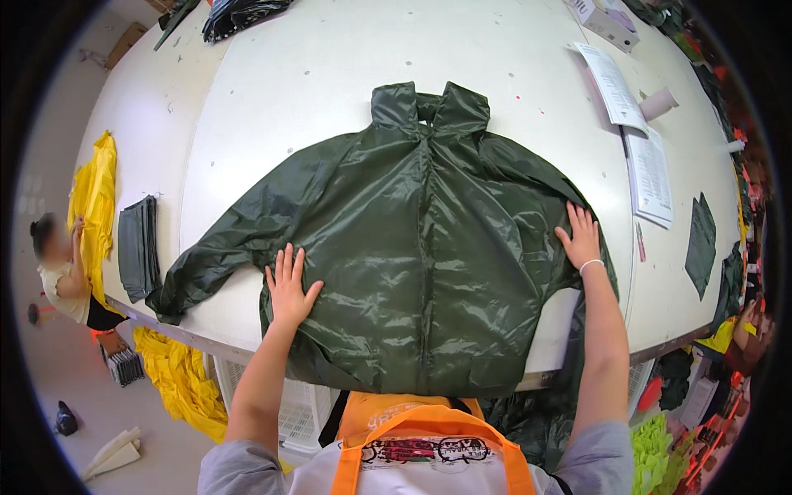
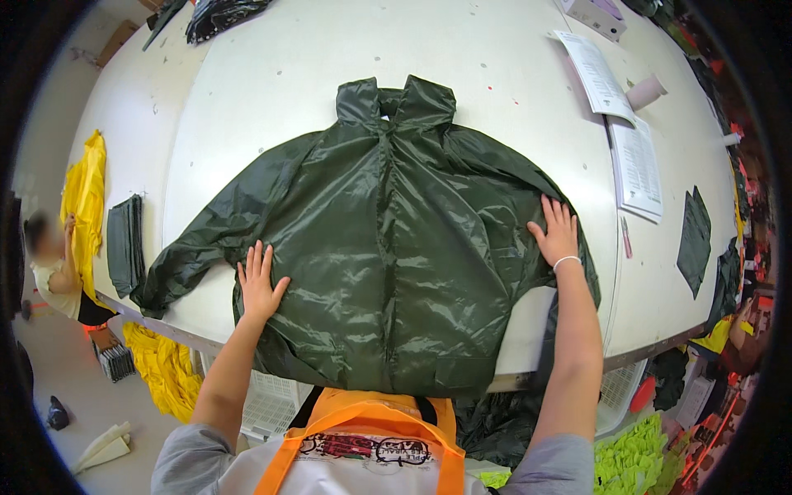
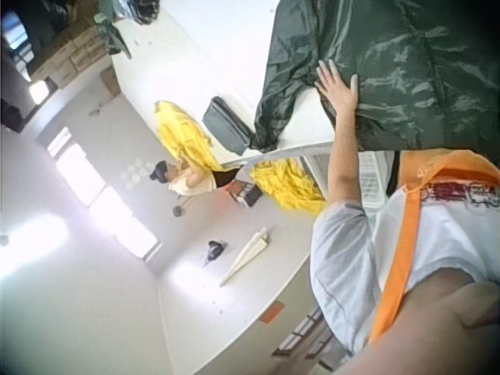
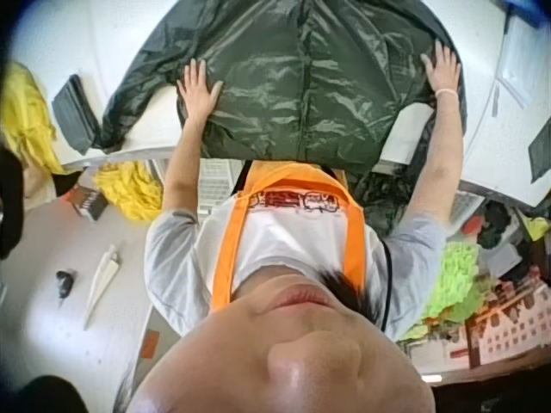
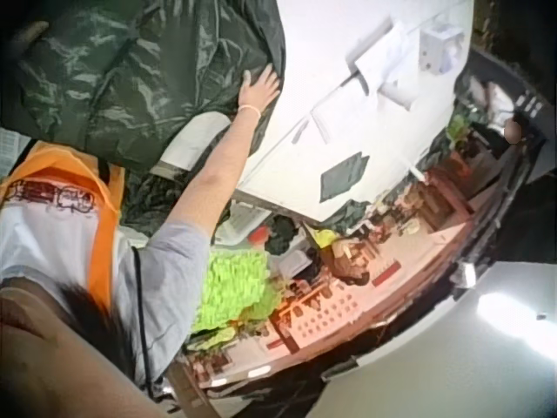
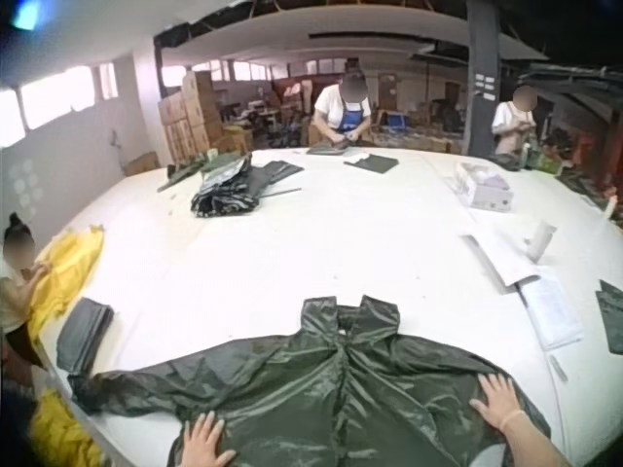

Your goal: The person lays a green jacket flat on a white table, smooths it, and folds it into a compact rectangle. They then place the folded jacket into a white plastic basket beneath the table. Another person is visible in the background folding yellow garments.

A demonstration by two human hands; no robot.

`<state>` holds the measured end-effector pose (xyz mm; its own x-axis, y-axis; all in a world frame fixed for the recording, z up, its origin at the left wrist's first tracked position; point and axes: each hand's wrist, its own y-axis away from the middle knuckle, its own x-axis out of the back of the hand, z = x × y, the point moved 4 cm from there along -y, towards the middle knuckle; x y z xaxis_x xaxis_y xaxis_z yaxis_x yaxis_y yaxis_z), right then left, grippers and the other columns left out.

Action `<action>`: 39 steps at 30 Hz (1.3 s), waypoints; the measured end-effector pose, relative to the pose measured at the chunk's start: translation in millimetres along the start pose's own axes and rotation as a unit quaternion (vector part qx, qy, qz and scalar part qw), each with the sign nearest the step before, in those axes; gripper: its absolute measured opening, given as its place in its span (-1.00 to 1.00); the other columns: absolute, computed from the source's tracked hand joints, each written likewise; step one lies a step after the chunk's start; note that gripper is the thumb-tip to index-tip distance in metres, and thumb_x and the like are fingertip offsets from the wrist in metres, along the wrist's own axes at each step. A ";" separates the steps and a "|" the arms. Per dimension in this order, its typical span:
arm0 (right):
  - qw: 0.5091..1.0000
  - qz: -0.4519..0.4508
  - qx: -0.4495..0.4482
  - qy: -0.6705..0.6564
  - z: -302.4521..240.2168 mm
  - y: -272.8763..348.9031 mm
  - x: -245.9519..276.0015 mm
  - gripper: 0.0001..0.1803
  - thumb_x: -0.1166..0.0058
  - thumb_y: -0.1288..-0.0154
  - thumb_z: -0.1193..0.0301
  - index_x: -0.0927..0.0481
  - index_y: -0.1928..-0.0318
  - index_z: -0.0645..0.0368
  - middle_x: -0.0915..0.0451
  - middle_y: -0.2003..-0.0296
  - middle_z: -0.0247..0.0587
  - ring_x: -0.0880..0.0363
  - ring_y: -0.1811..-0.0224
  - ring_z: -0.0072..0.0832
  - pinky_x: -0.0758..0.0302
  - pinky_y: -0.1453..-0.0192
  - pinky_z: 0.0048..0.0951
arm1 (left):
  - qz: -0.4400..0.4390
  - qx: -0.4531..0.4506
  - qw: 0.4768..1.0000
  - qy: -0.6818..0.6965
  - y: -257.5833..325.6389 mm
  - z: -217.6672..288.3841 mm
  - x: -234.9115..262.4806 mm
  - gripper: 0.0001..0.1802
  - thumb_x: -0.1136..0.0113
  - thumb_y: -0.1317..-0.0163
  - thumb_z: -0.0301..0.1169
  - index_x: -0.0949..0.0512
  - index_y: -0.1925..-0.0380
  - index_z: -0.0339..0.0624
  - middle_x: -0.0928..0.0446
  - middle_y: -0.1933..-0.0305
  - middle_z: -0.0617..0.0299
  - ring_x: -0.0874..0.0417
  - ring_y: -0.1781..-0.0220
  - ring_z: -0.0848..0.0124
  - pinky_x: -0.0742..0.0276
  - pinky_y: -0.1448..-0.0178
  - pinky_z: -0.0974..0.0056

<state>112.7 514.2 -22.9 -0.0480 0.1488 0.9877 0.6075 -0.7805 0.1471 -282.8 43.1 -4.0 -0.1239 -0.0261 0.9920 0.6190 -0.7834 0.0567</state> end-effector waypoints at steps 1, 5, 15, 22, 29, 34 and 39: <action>1.000 0.008 0.016 0.021 3.1 -10.8 3.7 -0.24 0.03 -0.27 -0.01 -0.05 -0.41 -0.16 -0.05 -0.40 -0.23 0.04 -0.44 -0.11 0.10 -0.46 -0.02 | 0.001 0.000 1.000 -0.002 0.2 0.4 0.0 -0.15 -0.16 -0.11 0.02 -0.12 -0.36 0.01 0.05 -0.49 0.17 0.06 -0.50 0.15 0.20 -0.44 -0.19; 0.996 0.025 -0.051 0.069 -16.9 -52.1 31.1 -0.42 -0.08 -0.21 0.14 -0.36 -0.24 -0.06 -0.28 -0.28 -0.20 -0.23 -0.32 -0.22 -0.11 -0.37 -0.05 | 0.050 0.008 0.997 0.066 -36.1 6.5 22.1 -0.35 -0.20 -0.09 -0.05 -0.36 -0.15 -0.12 -0.33 -0.22 0.09 -0.31 -0.25 0.12 -0.13 -0.28 -0.01; 0.945 0.126 0.043 -0.299 -327.0 -123.7 40.7 -0.57 -0.13 -0.09 0.46 -0.39 0.03 0.39 -0.51 0.23 0.12 -0.50 0.12 -0.04 -0.45 0.00 -0.17 | -0.057 0.079 0.989 0.110 -283.9 150.5 15.5 -0.39 -0.14 -0.09 0.17 -0.60 0.42 -0.27 -0.61 0.39 -0.06 -0.66 0.28 0.04 -0.56 0.22 0.07; 0.936 0.185 0.115 -0.278 -326.0 -131.8 24.1 -0.70 -0.19 -0.08 0.47 -0.50 0.15 0.27 -0.53 0.27 0.02 -0.52 0.21 -0.04 -0.48 0.14 -0.16 | -0.085 0.004 0.982 0.169 -317.5 156.1 -7.5 -0.52 -0.25 -0.07 -0.02 -0.62 0.50 -0.33 -0.60 0.37 -0.11 -0.64 0.26 0.01 -0.55 0.19 0.06; 0.920 0.251 0.154 -0.259 -311.5 -135.7 51.8 -0.89 -0.13 -0.09 0.47 -0.51 0.40 0.24 -0.52 0.34 -0.11 -0.53 0.38 -0.10 -0.50 0.32 -0.22 | -0.192 0.032 0.891 0.409 -323.6 138.6 -12.9 -0.60 -0.23 -0.17 -0.17 -0.54 0.66 -0.28 -0.52 0.68 0.20 -0.51 0.63 0.50 -0.42 0.50 0.36; 0.877 0.205 0.085 -0.426 -312.7 -139.2 54.6 -0.87 -0.15 -0.11 0.46 -0.62 0.46 0.30 -0.52 0.57 -0.11 -0.52 0.57 -0.21 -0.46 0.43 -0.32 | -0.211 0.061 0.828 0.516 -314.0 142.6 6.9 -0.62 -0.16 -0.25 -0.19 -0.50 0.65 -0.22 -0.50 0.66 0.30 -0.47 0.64 0.58 -0.37 0.54 0.47; 0.834 0.172 0.058 -0.520 -317.6 -138.7 40.1 -0.91 -0.15 -0.12 0.54 -0.63 0.38 0.33 -0.58 0.49 -0.05 -0.57 0.55 -0.30 -0.47 0.41 -0.44 | -0.214 0.046 0.775 0.593 -304.7 148.3 7.8 -0.65 -0.11 -0.30 -0.21 -0.46 0.61 -0.17 -0.48 0.62 0.33 -0.46 0.62 0.59 -0.37 0.51 0.49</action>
<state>-225.3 435.6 13.1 0.8232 0.4211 0.3807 0.5185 -0.8308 -0.2022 -357.3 373.7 3.2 -0.9250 -0.3713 0.0808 0.3700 -0.8317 0.4140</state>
